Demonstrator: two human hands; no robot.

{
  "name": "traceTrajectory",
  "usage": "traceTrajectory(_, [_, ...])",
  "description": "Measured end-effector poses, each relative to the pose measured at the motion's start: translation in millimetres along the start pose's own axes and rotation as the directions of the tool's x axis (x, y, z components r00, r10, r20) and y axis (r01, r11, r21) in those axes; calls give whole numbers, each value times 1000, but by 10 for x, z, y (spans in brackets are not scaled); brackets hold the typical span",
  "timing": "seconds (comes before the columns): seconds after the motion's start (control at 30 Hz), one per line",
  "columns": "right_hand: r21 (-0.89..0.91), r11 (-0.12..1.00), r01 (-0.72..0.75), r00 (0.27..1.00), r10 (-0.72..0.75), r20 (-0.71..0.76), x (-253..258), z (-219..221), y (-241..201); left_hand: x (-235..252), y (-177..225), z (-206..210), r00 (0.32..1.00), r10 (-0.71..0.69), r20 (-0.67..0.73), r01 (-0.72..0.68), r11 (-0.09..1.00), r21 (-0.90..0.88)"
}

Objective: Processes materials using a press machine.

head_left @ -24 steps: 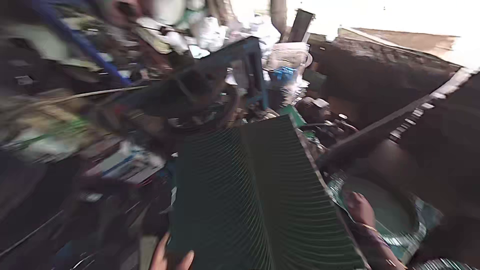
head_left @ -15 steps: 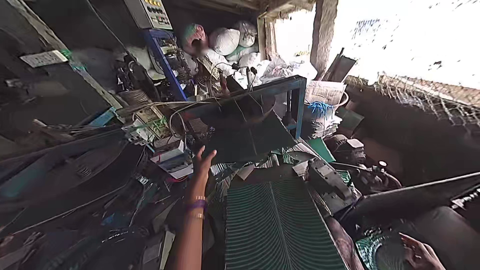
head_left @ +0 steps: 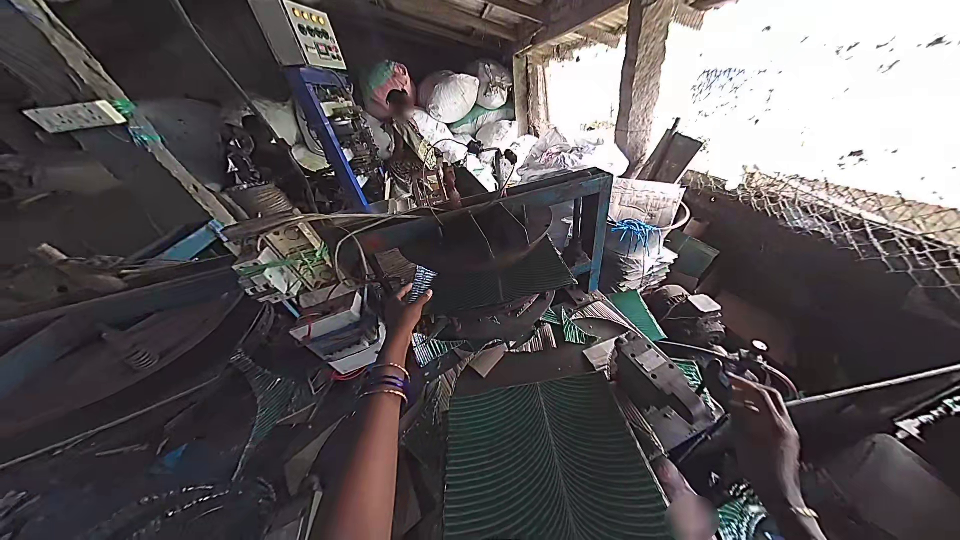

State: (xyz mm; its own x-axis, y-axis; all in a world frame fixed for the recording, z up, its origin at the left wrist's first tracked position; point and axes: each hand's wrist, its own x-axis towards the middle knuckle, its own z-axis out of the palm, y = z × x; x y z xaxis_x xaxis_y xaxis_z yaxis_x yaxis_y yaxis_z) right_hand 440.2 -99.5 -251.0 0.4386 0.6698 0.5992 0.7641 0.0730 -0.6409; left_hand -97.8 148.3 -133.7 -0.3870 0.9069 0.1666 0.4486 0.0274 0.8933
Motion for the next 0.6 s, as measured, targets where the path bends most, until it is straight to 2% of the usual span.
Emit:
traceTrajectory(0.07, [-6,996,-85,996,85,29,291,91,-310,32,21,-6,1000,-5,5,5,1000,31])
traceTrajectory(0.13, [-13,978,-208,969,208,135,562,21,-763,4,71,-6,1000,-25,4,25,1000,9])
traceTrajectory(0.17, [-73,973,-217,957,227,180,680,51,-820,-55,115,-24,999,-51,0,51,998,-34])
traceTrajectory(0.2, [-166,972,-163,960,196,201,759,148,-734,-164,157,-55,995,-95,-1,95,991,-96])
traceTrajectory(0.23, [-253,967,-16,993,45,110,776,373,-478,-312,157,-80,990,-141,-12,137,976,-171])
traceTrajectory(0.27, [-330,928,171,967,-222,-125,824,724,-122,-487,109,-101,983,-180,-32,166,955,-246])
traceTrajectory(0.3, [-344,934,99,990,-59,126,905,656,-254,-695,35,-110,980,-196,-45,175,940,-292])
traceTrajectory(0.33, [-348,936,46,969,42,242,1015,714,-318,-938,-77,-49,981,-188,-56,162,939,-303])
traceTrajectory(0.37, [-358,933,25,953,85,289,1059,825,-304,-1252,-234,68,988,-146,-44,130,957,-258])
traceTrajectory(0.43, [-390,921,16,944,115,310,1093,1000,-325,-1863,-590,313,994,40,103,-32,997,-74])
traceTrajectory(0.47, [-399,917,22,945,111,307,1095,1022,-300,-2145,-774,472,973,120,198,-132,990,48])
traceTrajectory(0.53, [-411,911,28,943,112,313,1104,995,-263,-2587,-1092,804,922,217,320,-317,897,307])
traceTrajectory(0.6, [-409,913,18,936,128,328,1074,1000,-276,-2771,-1276,938,888,319,331,-452,740,498])
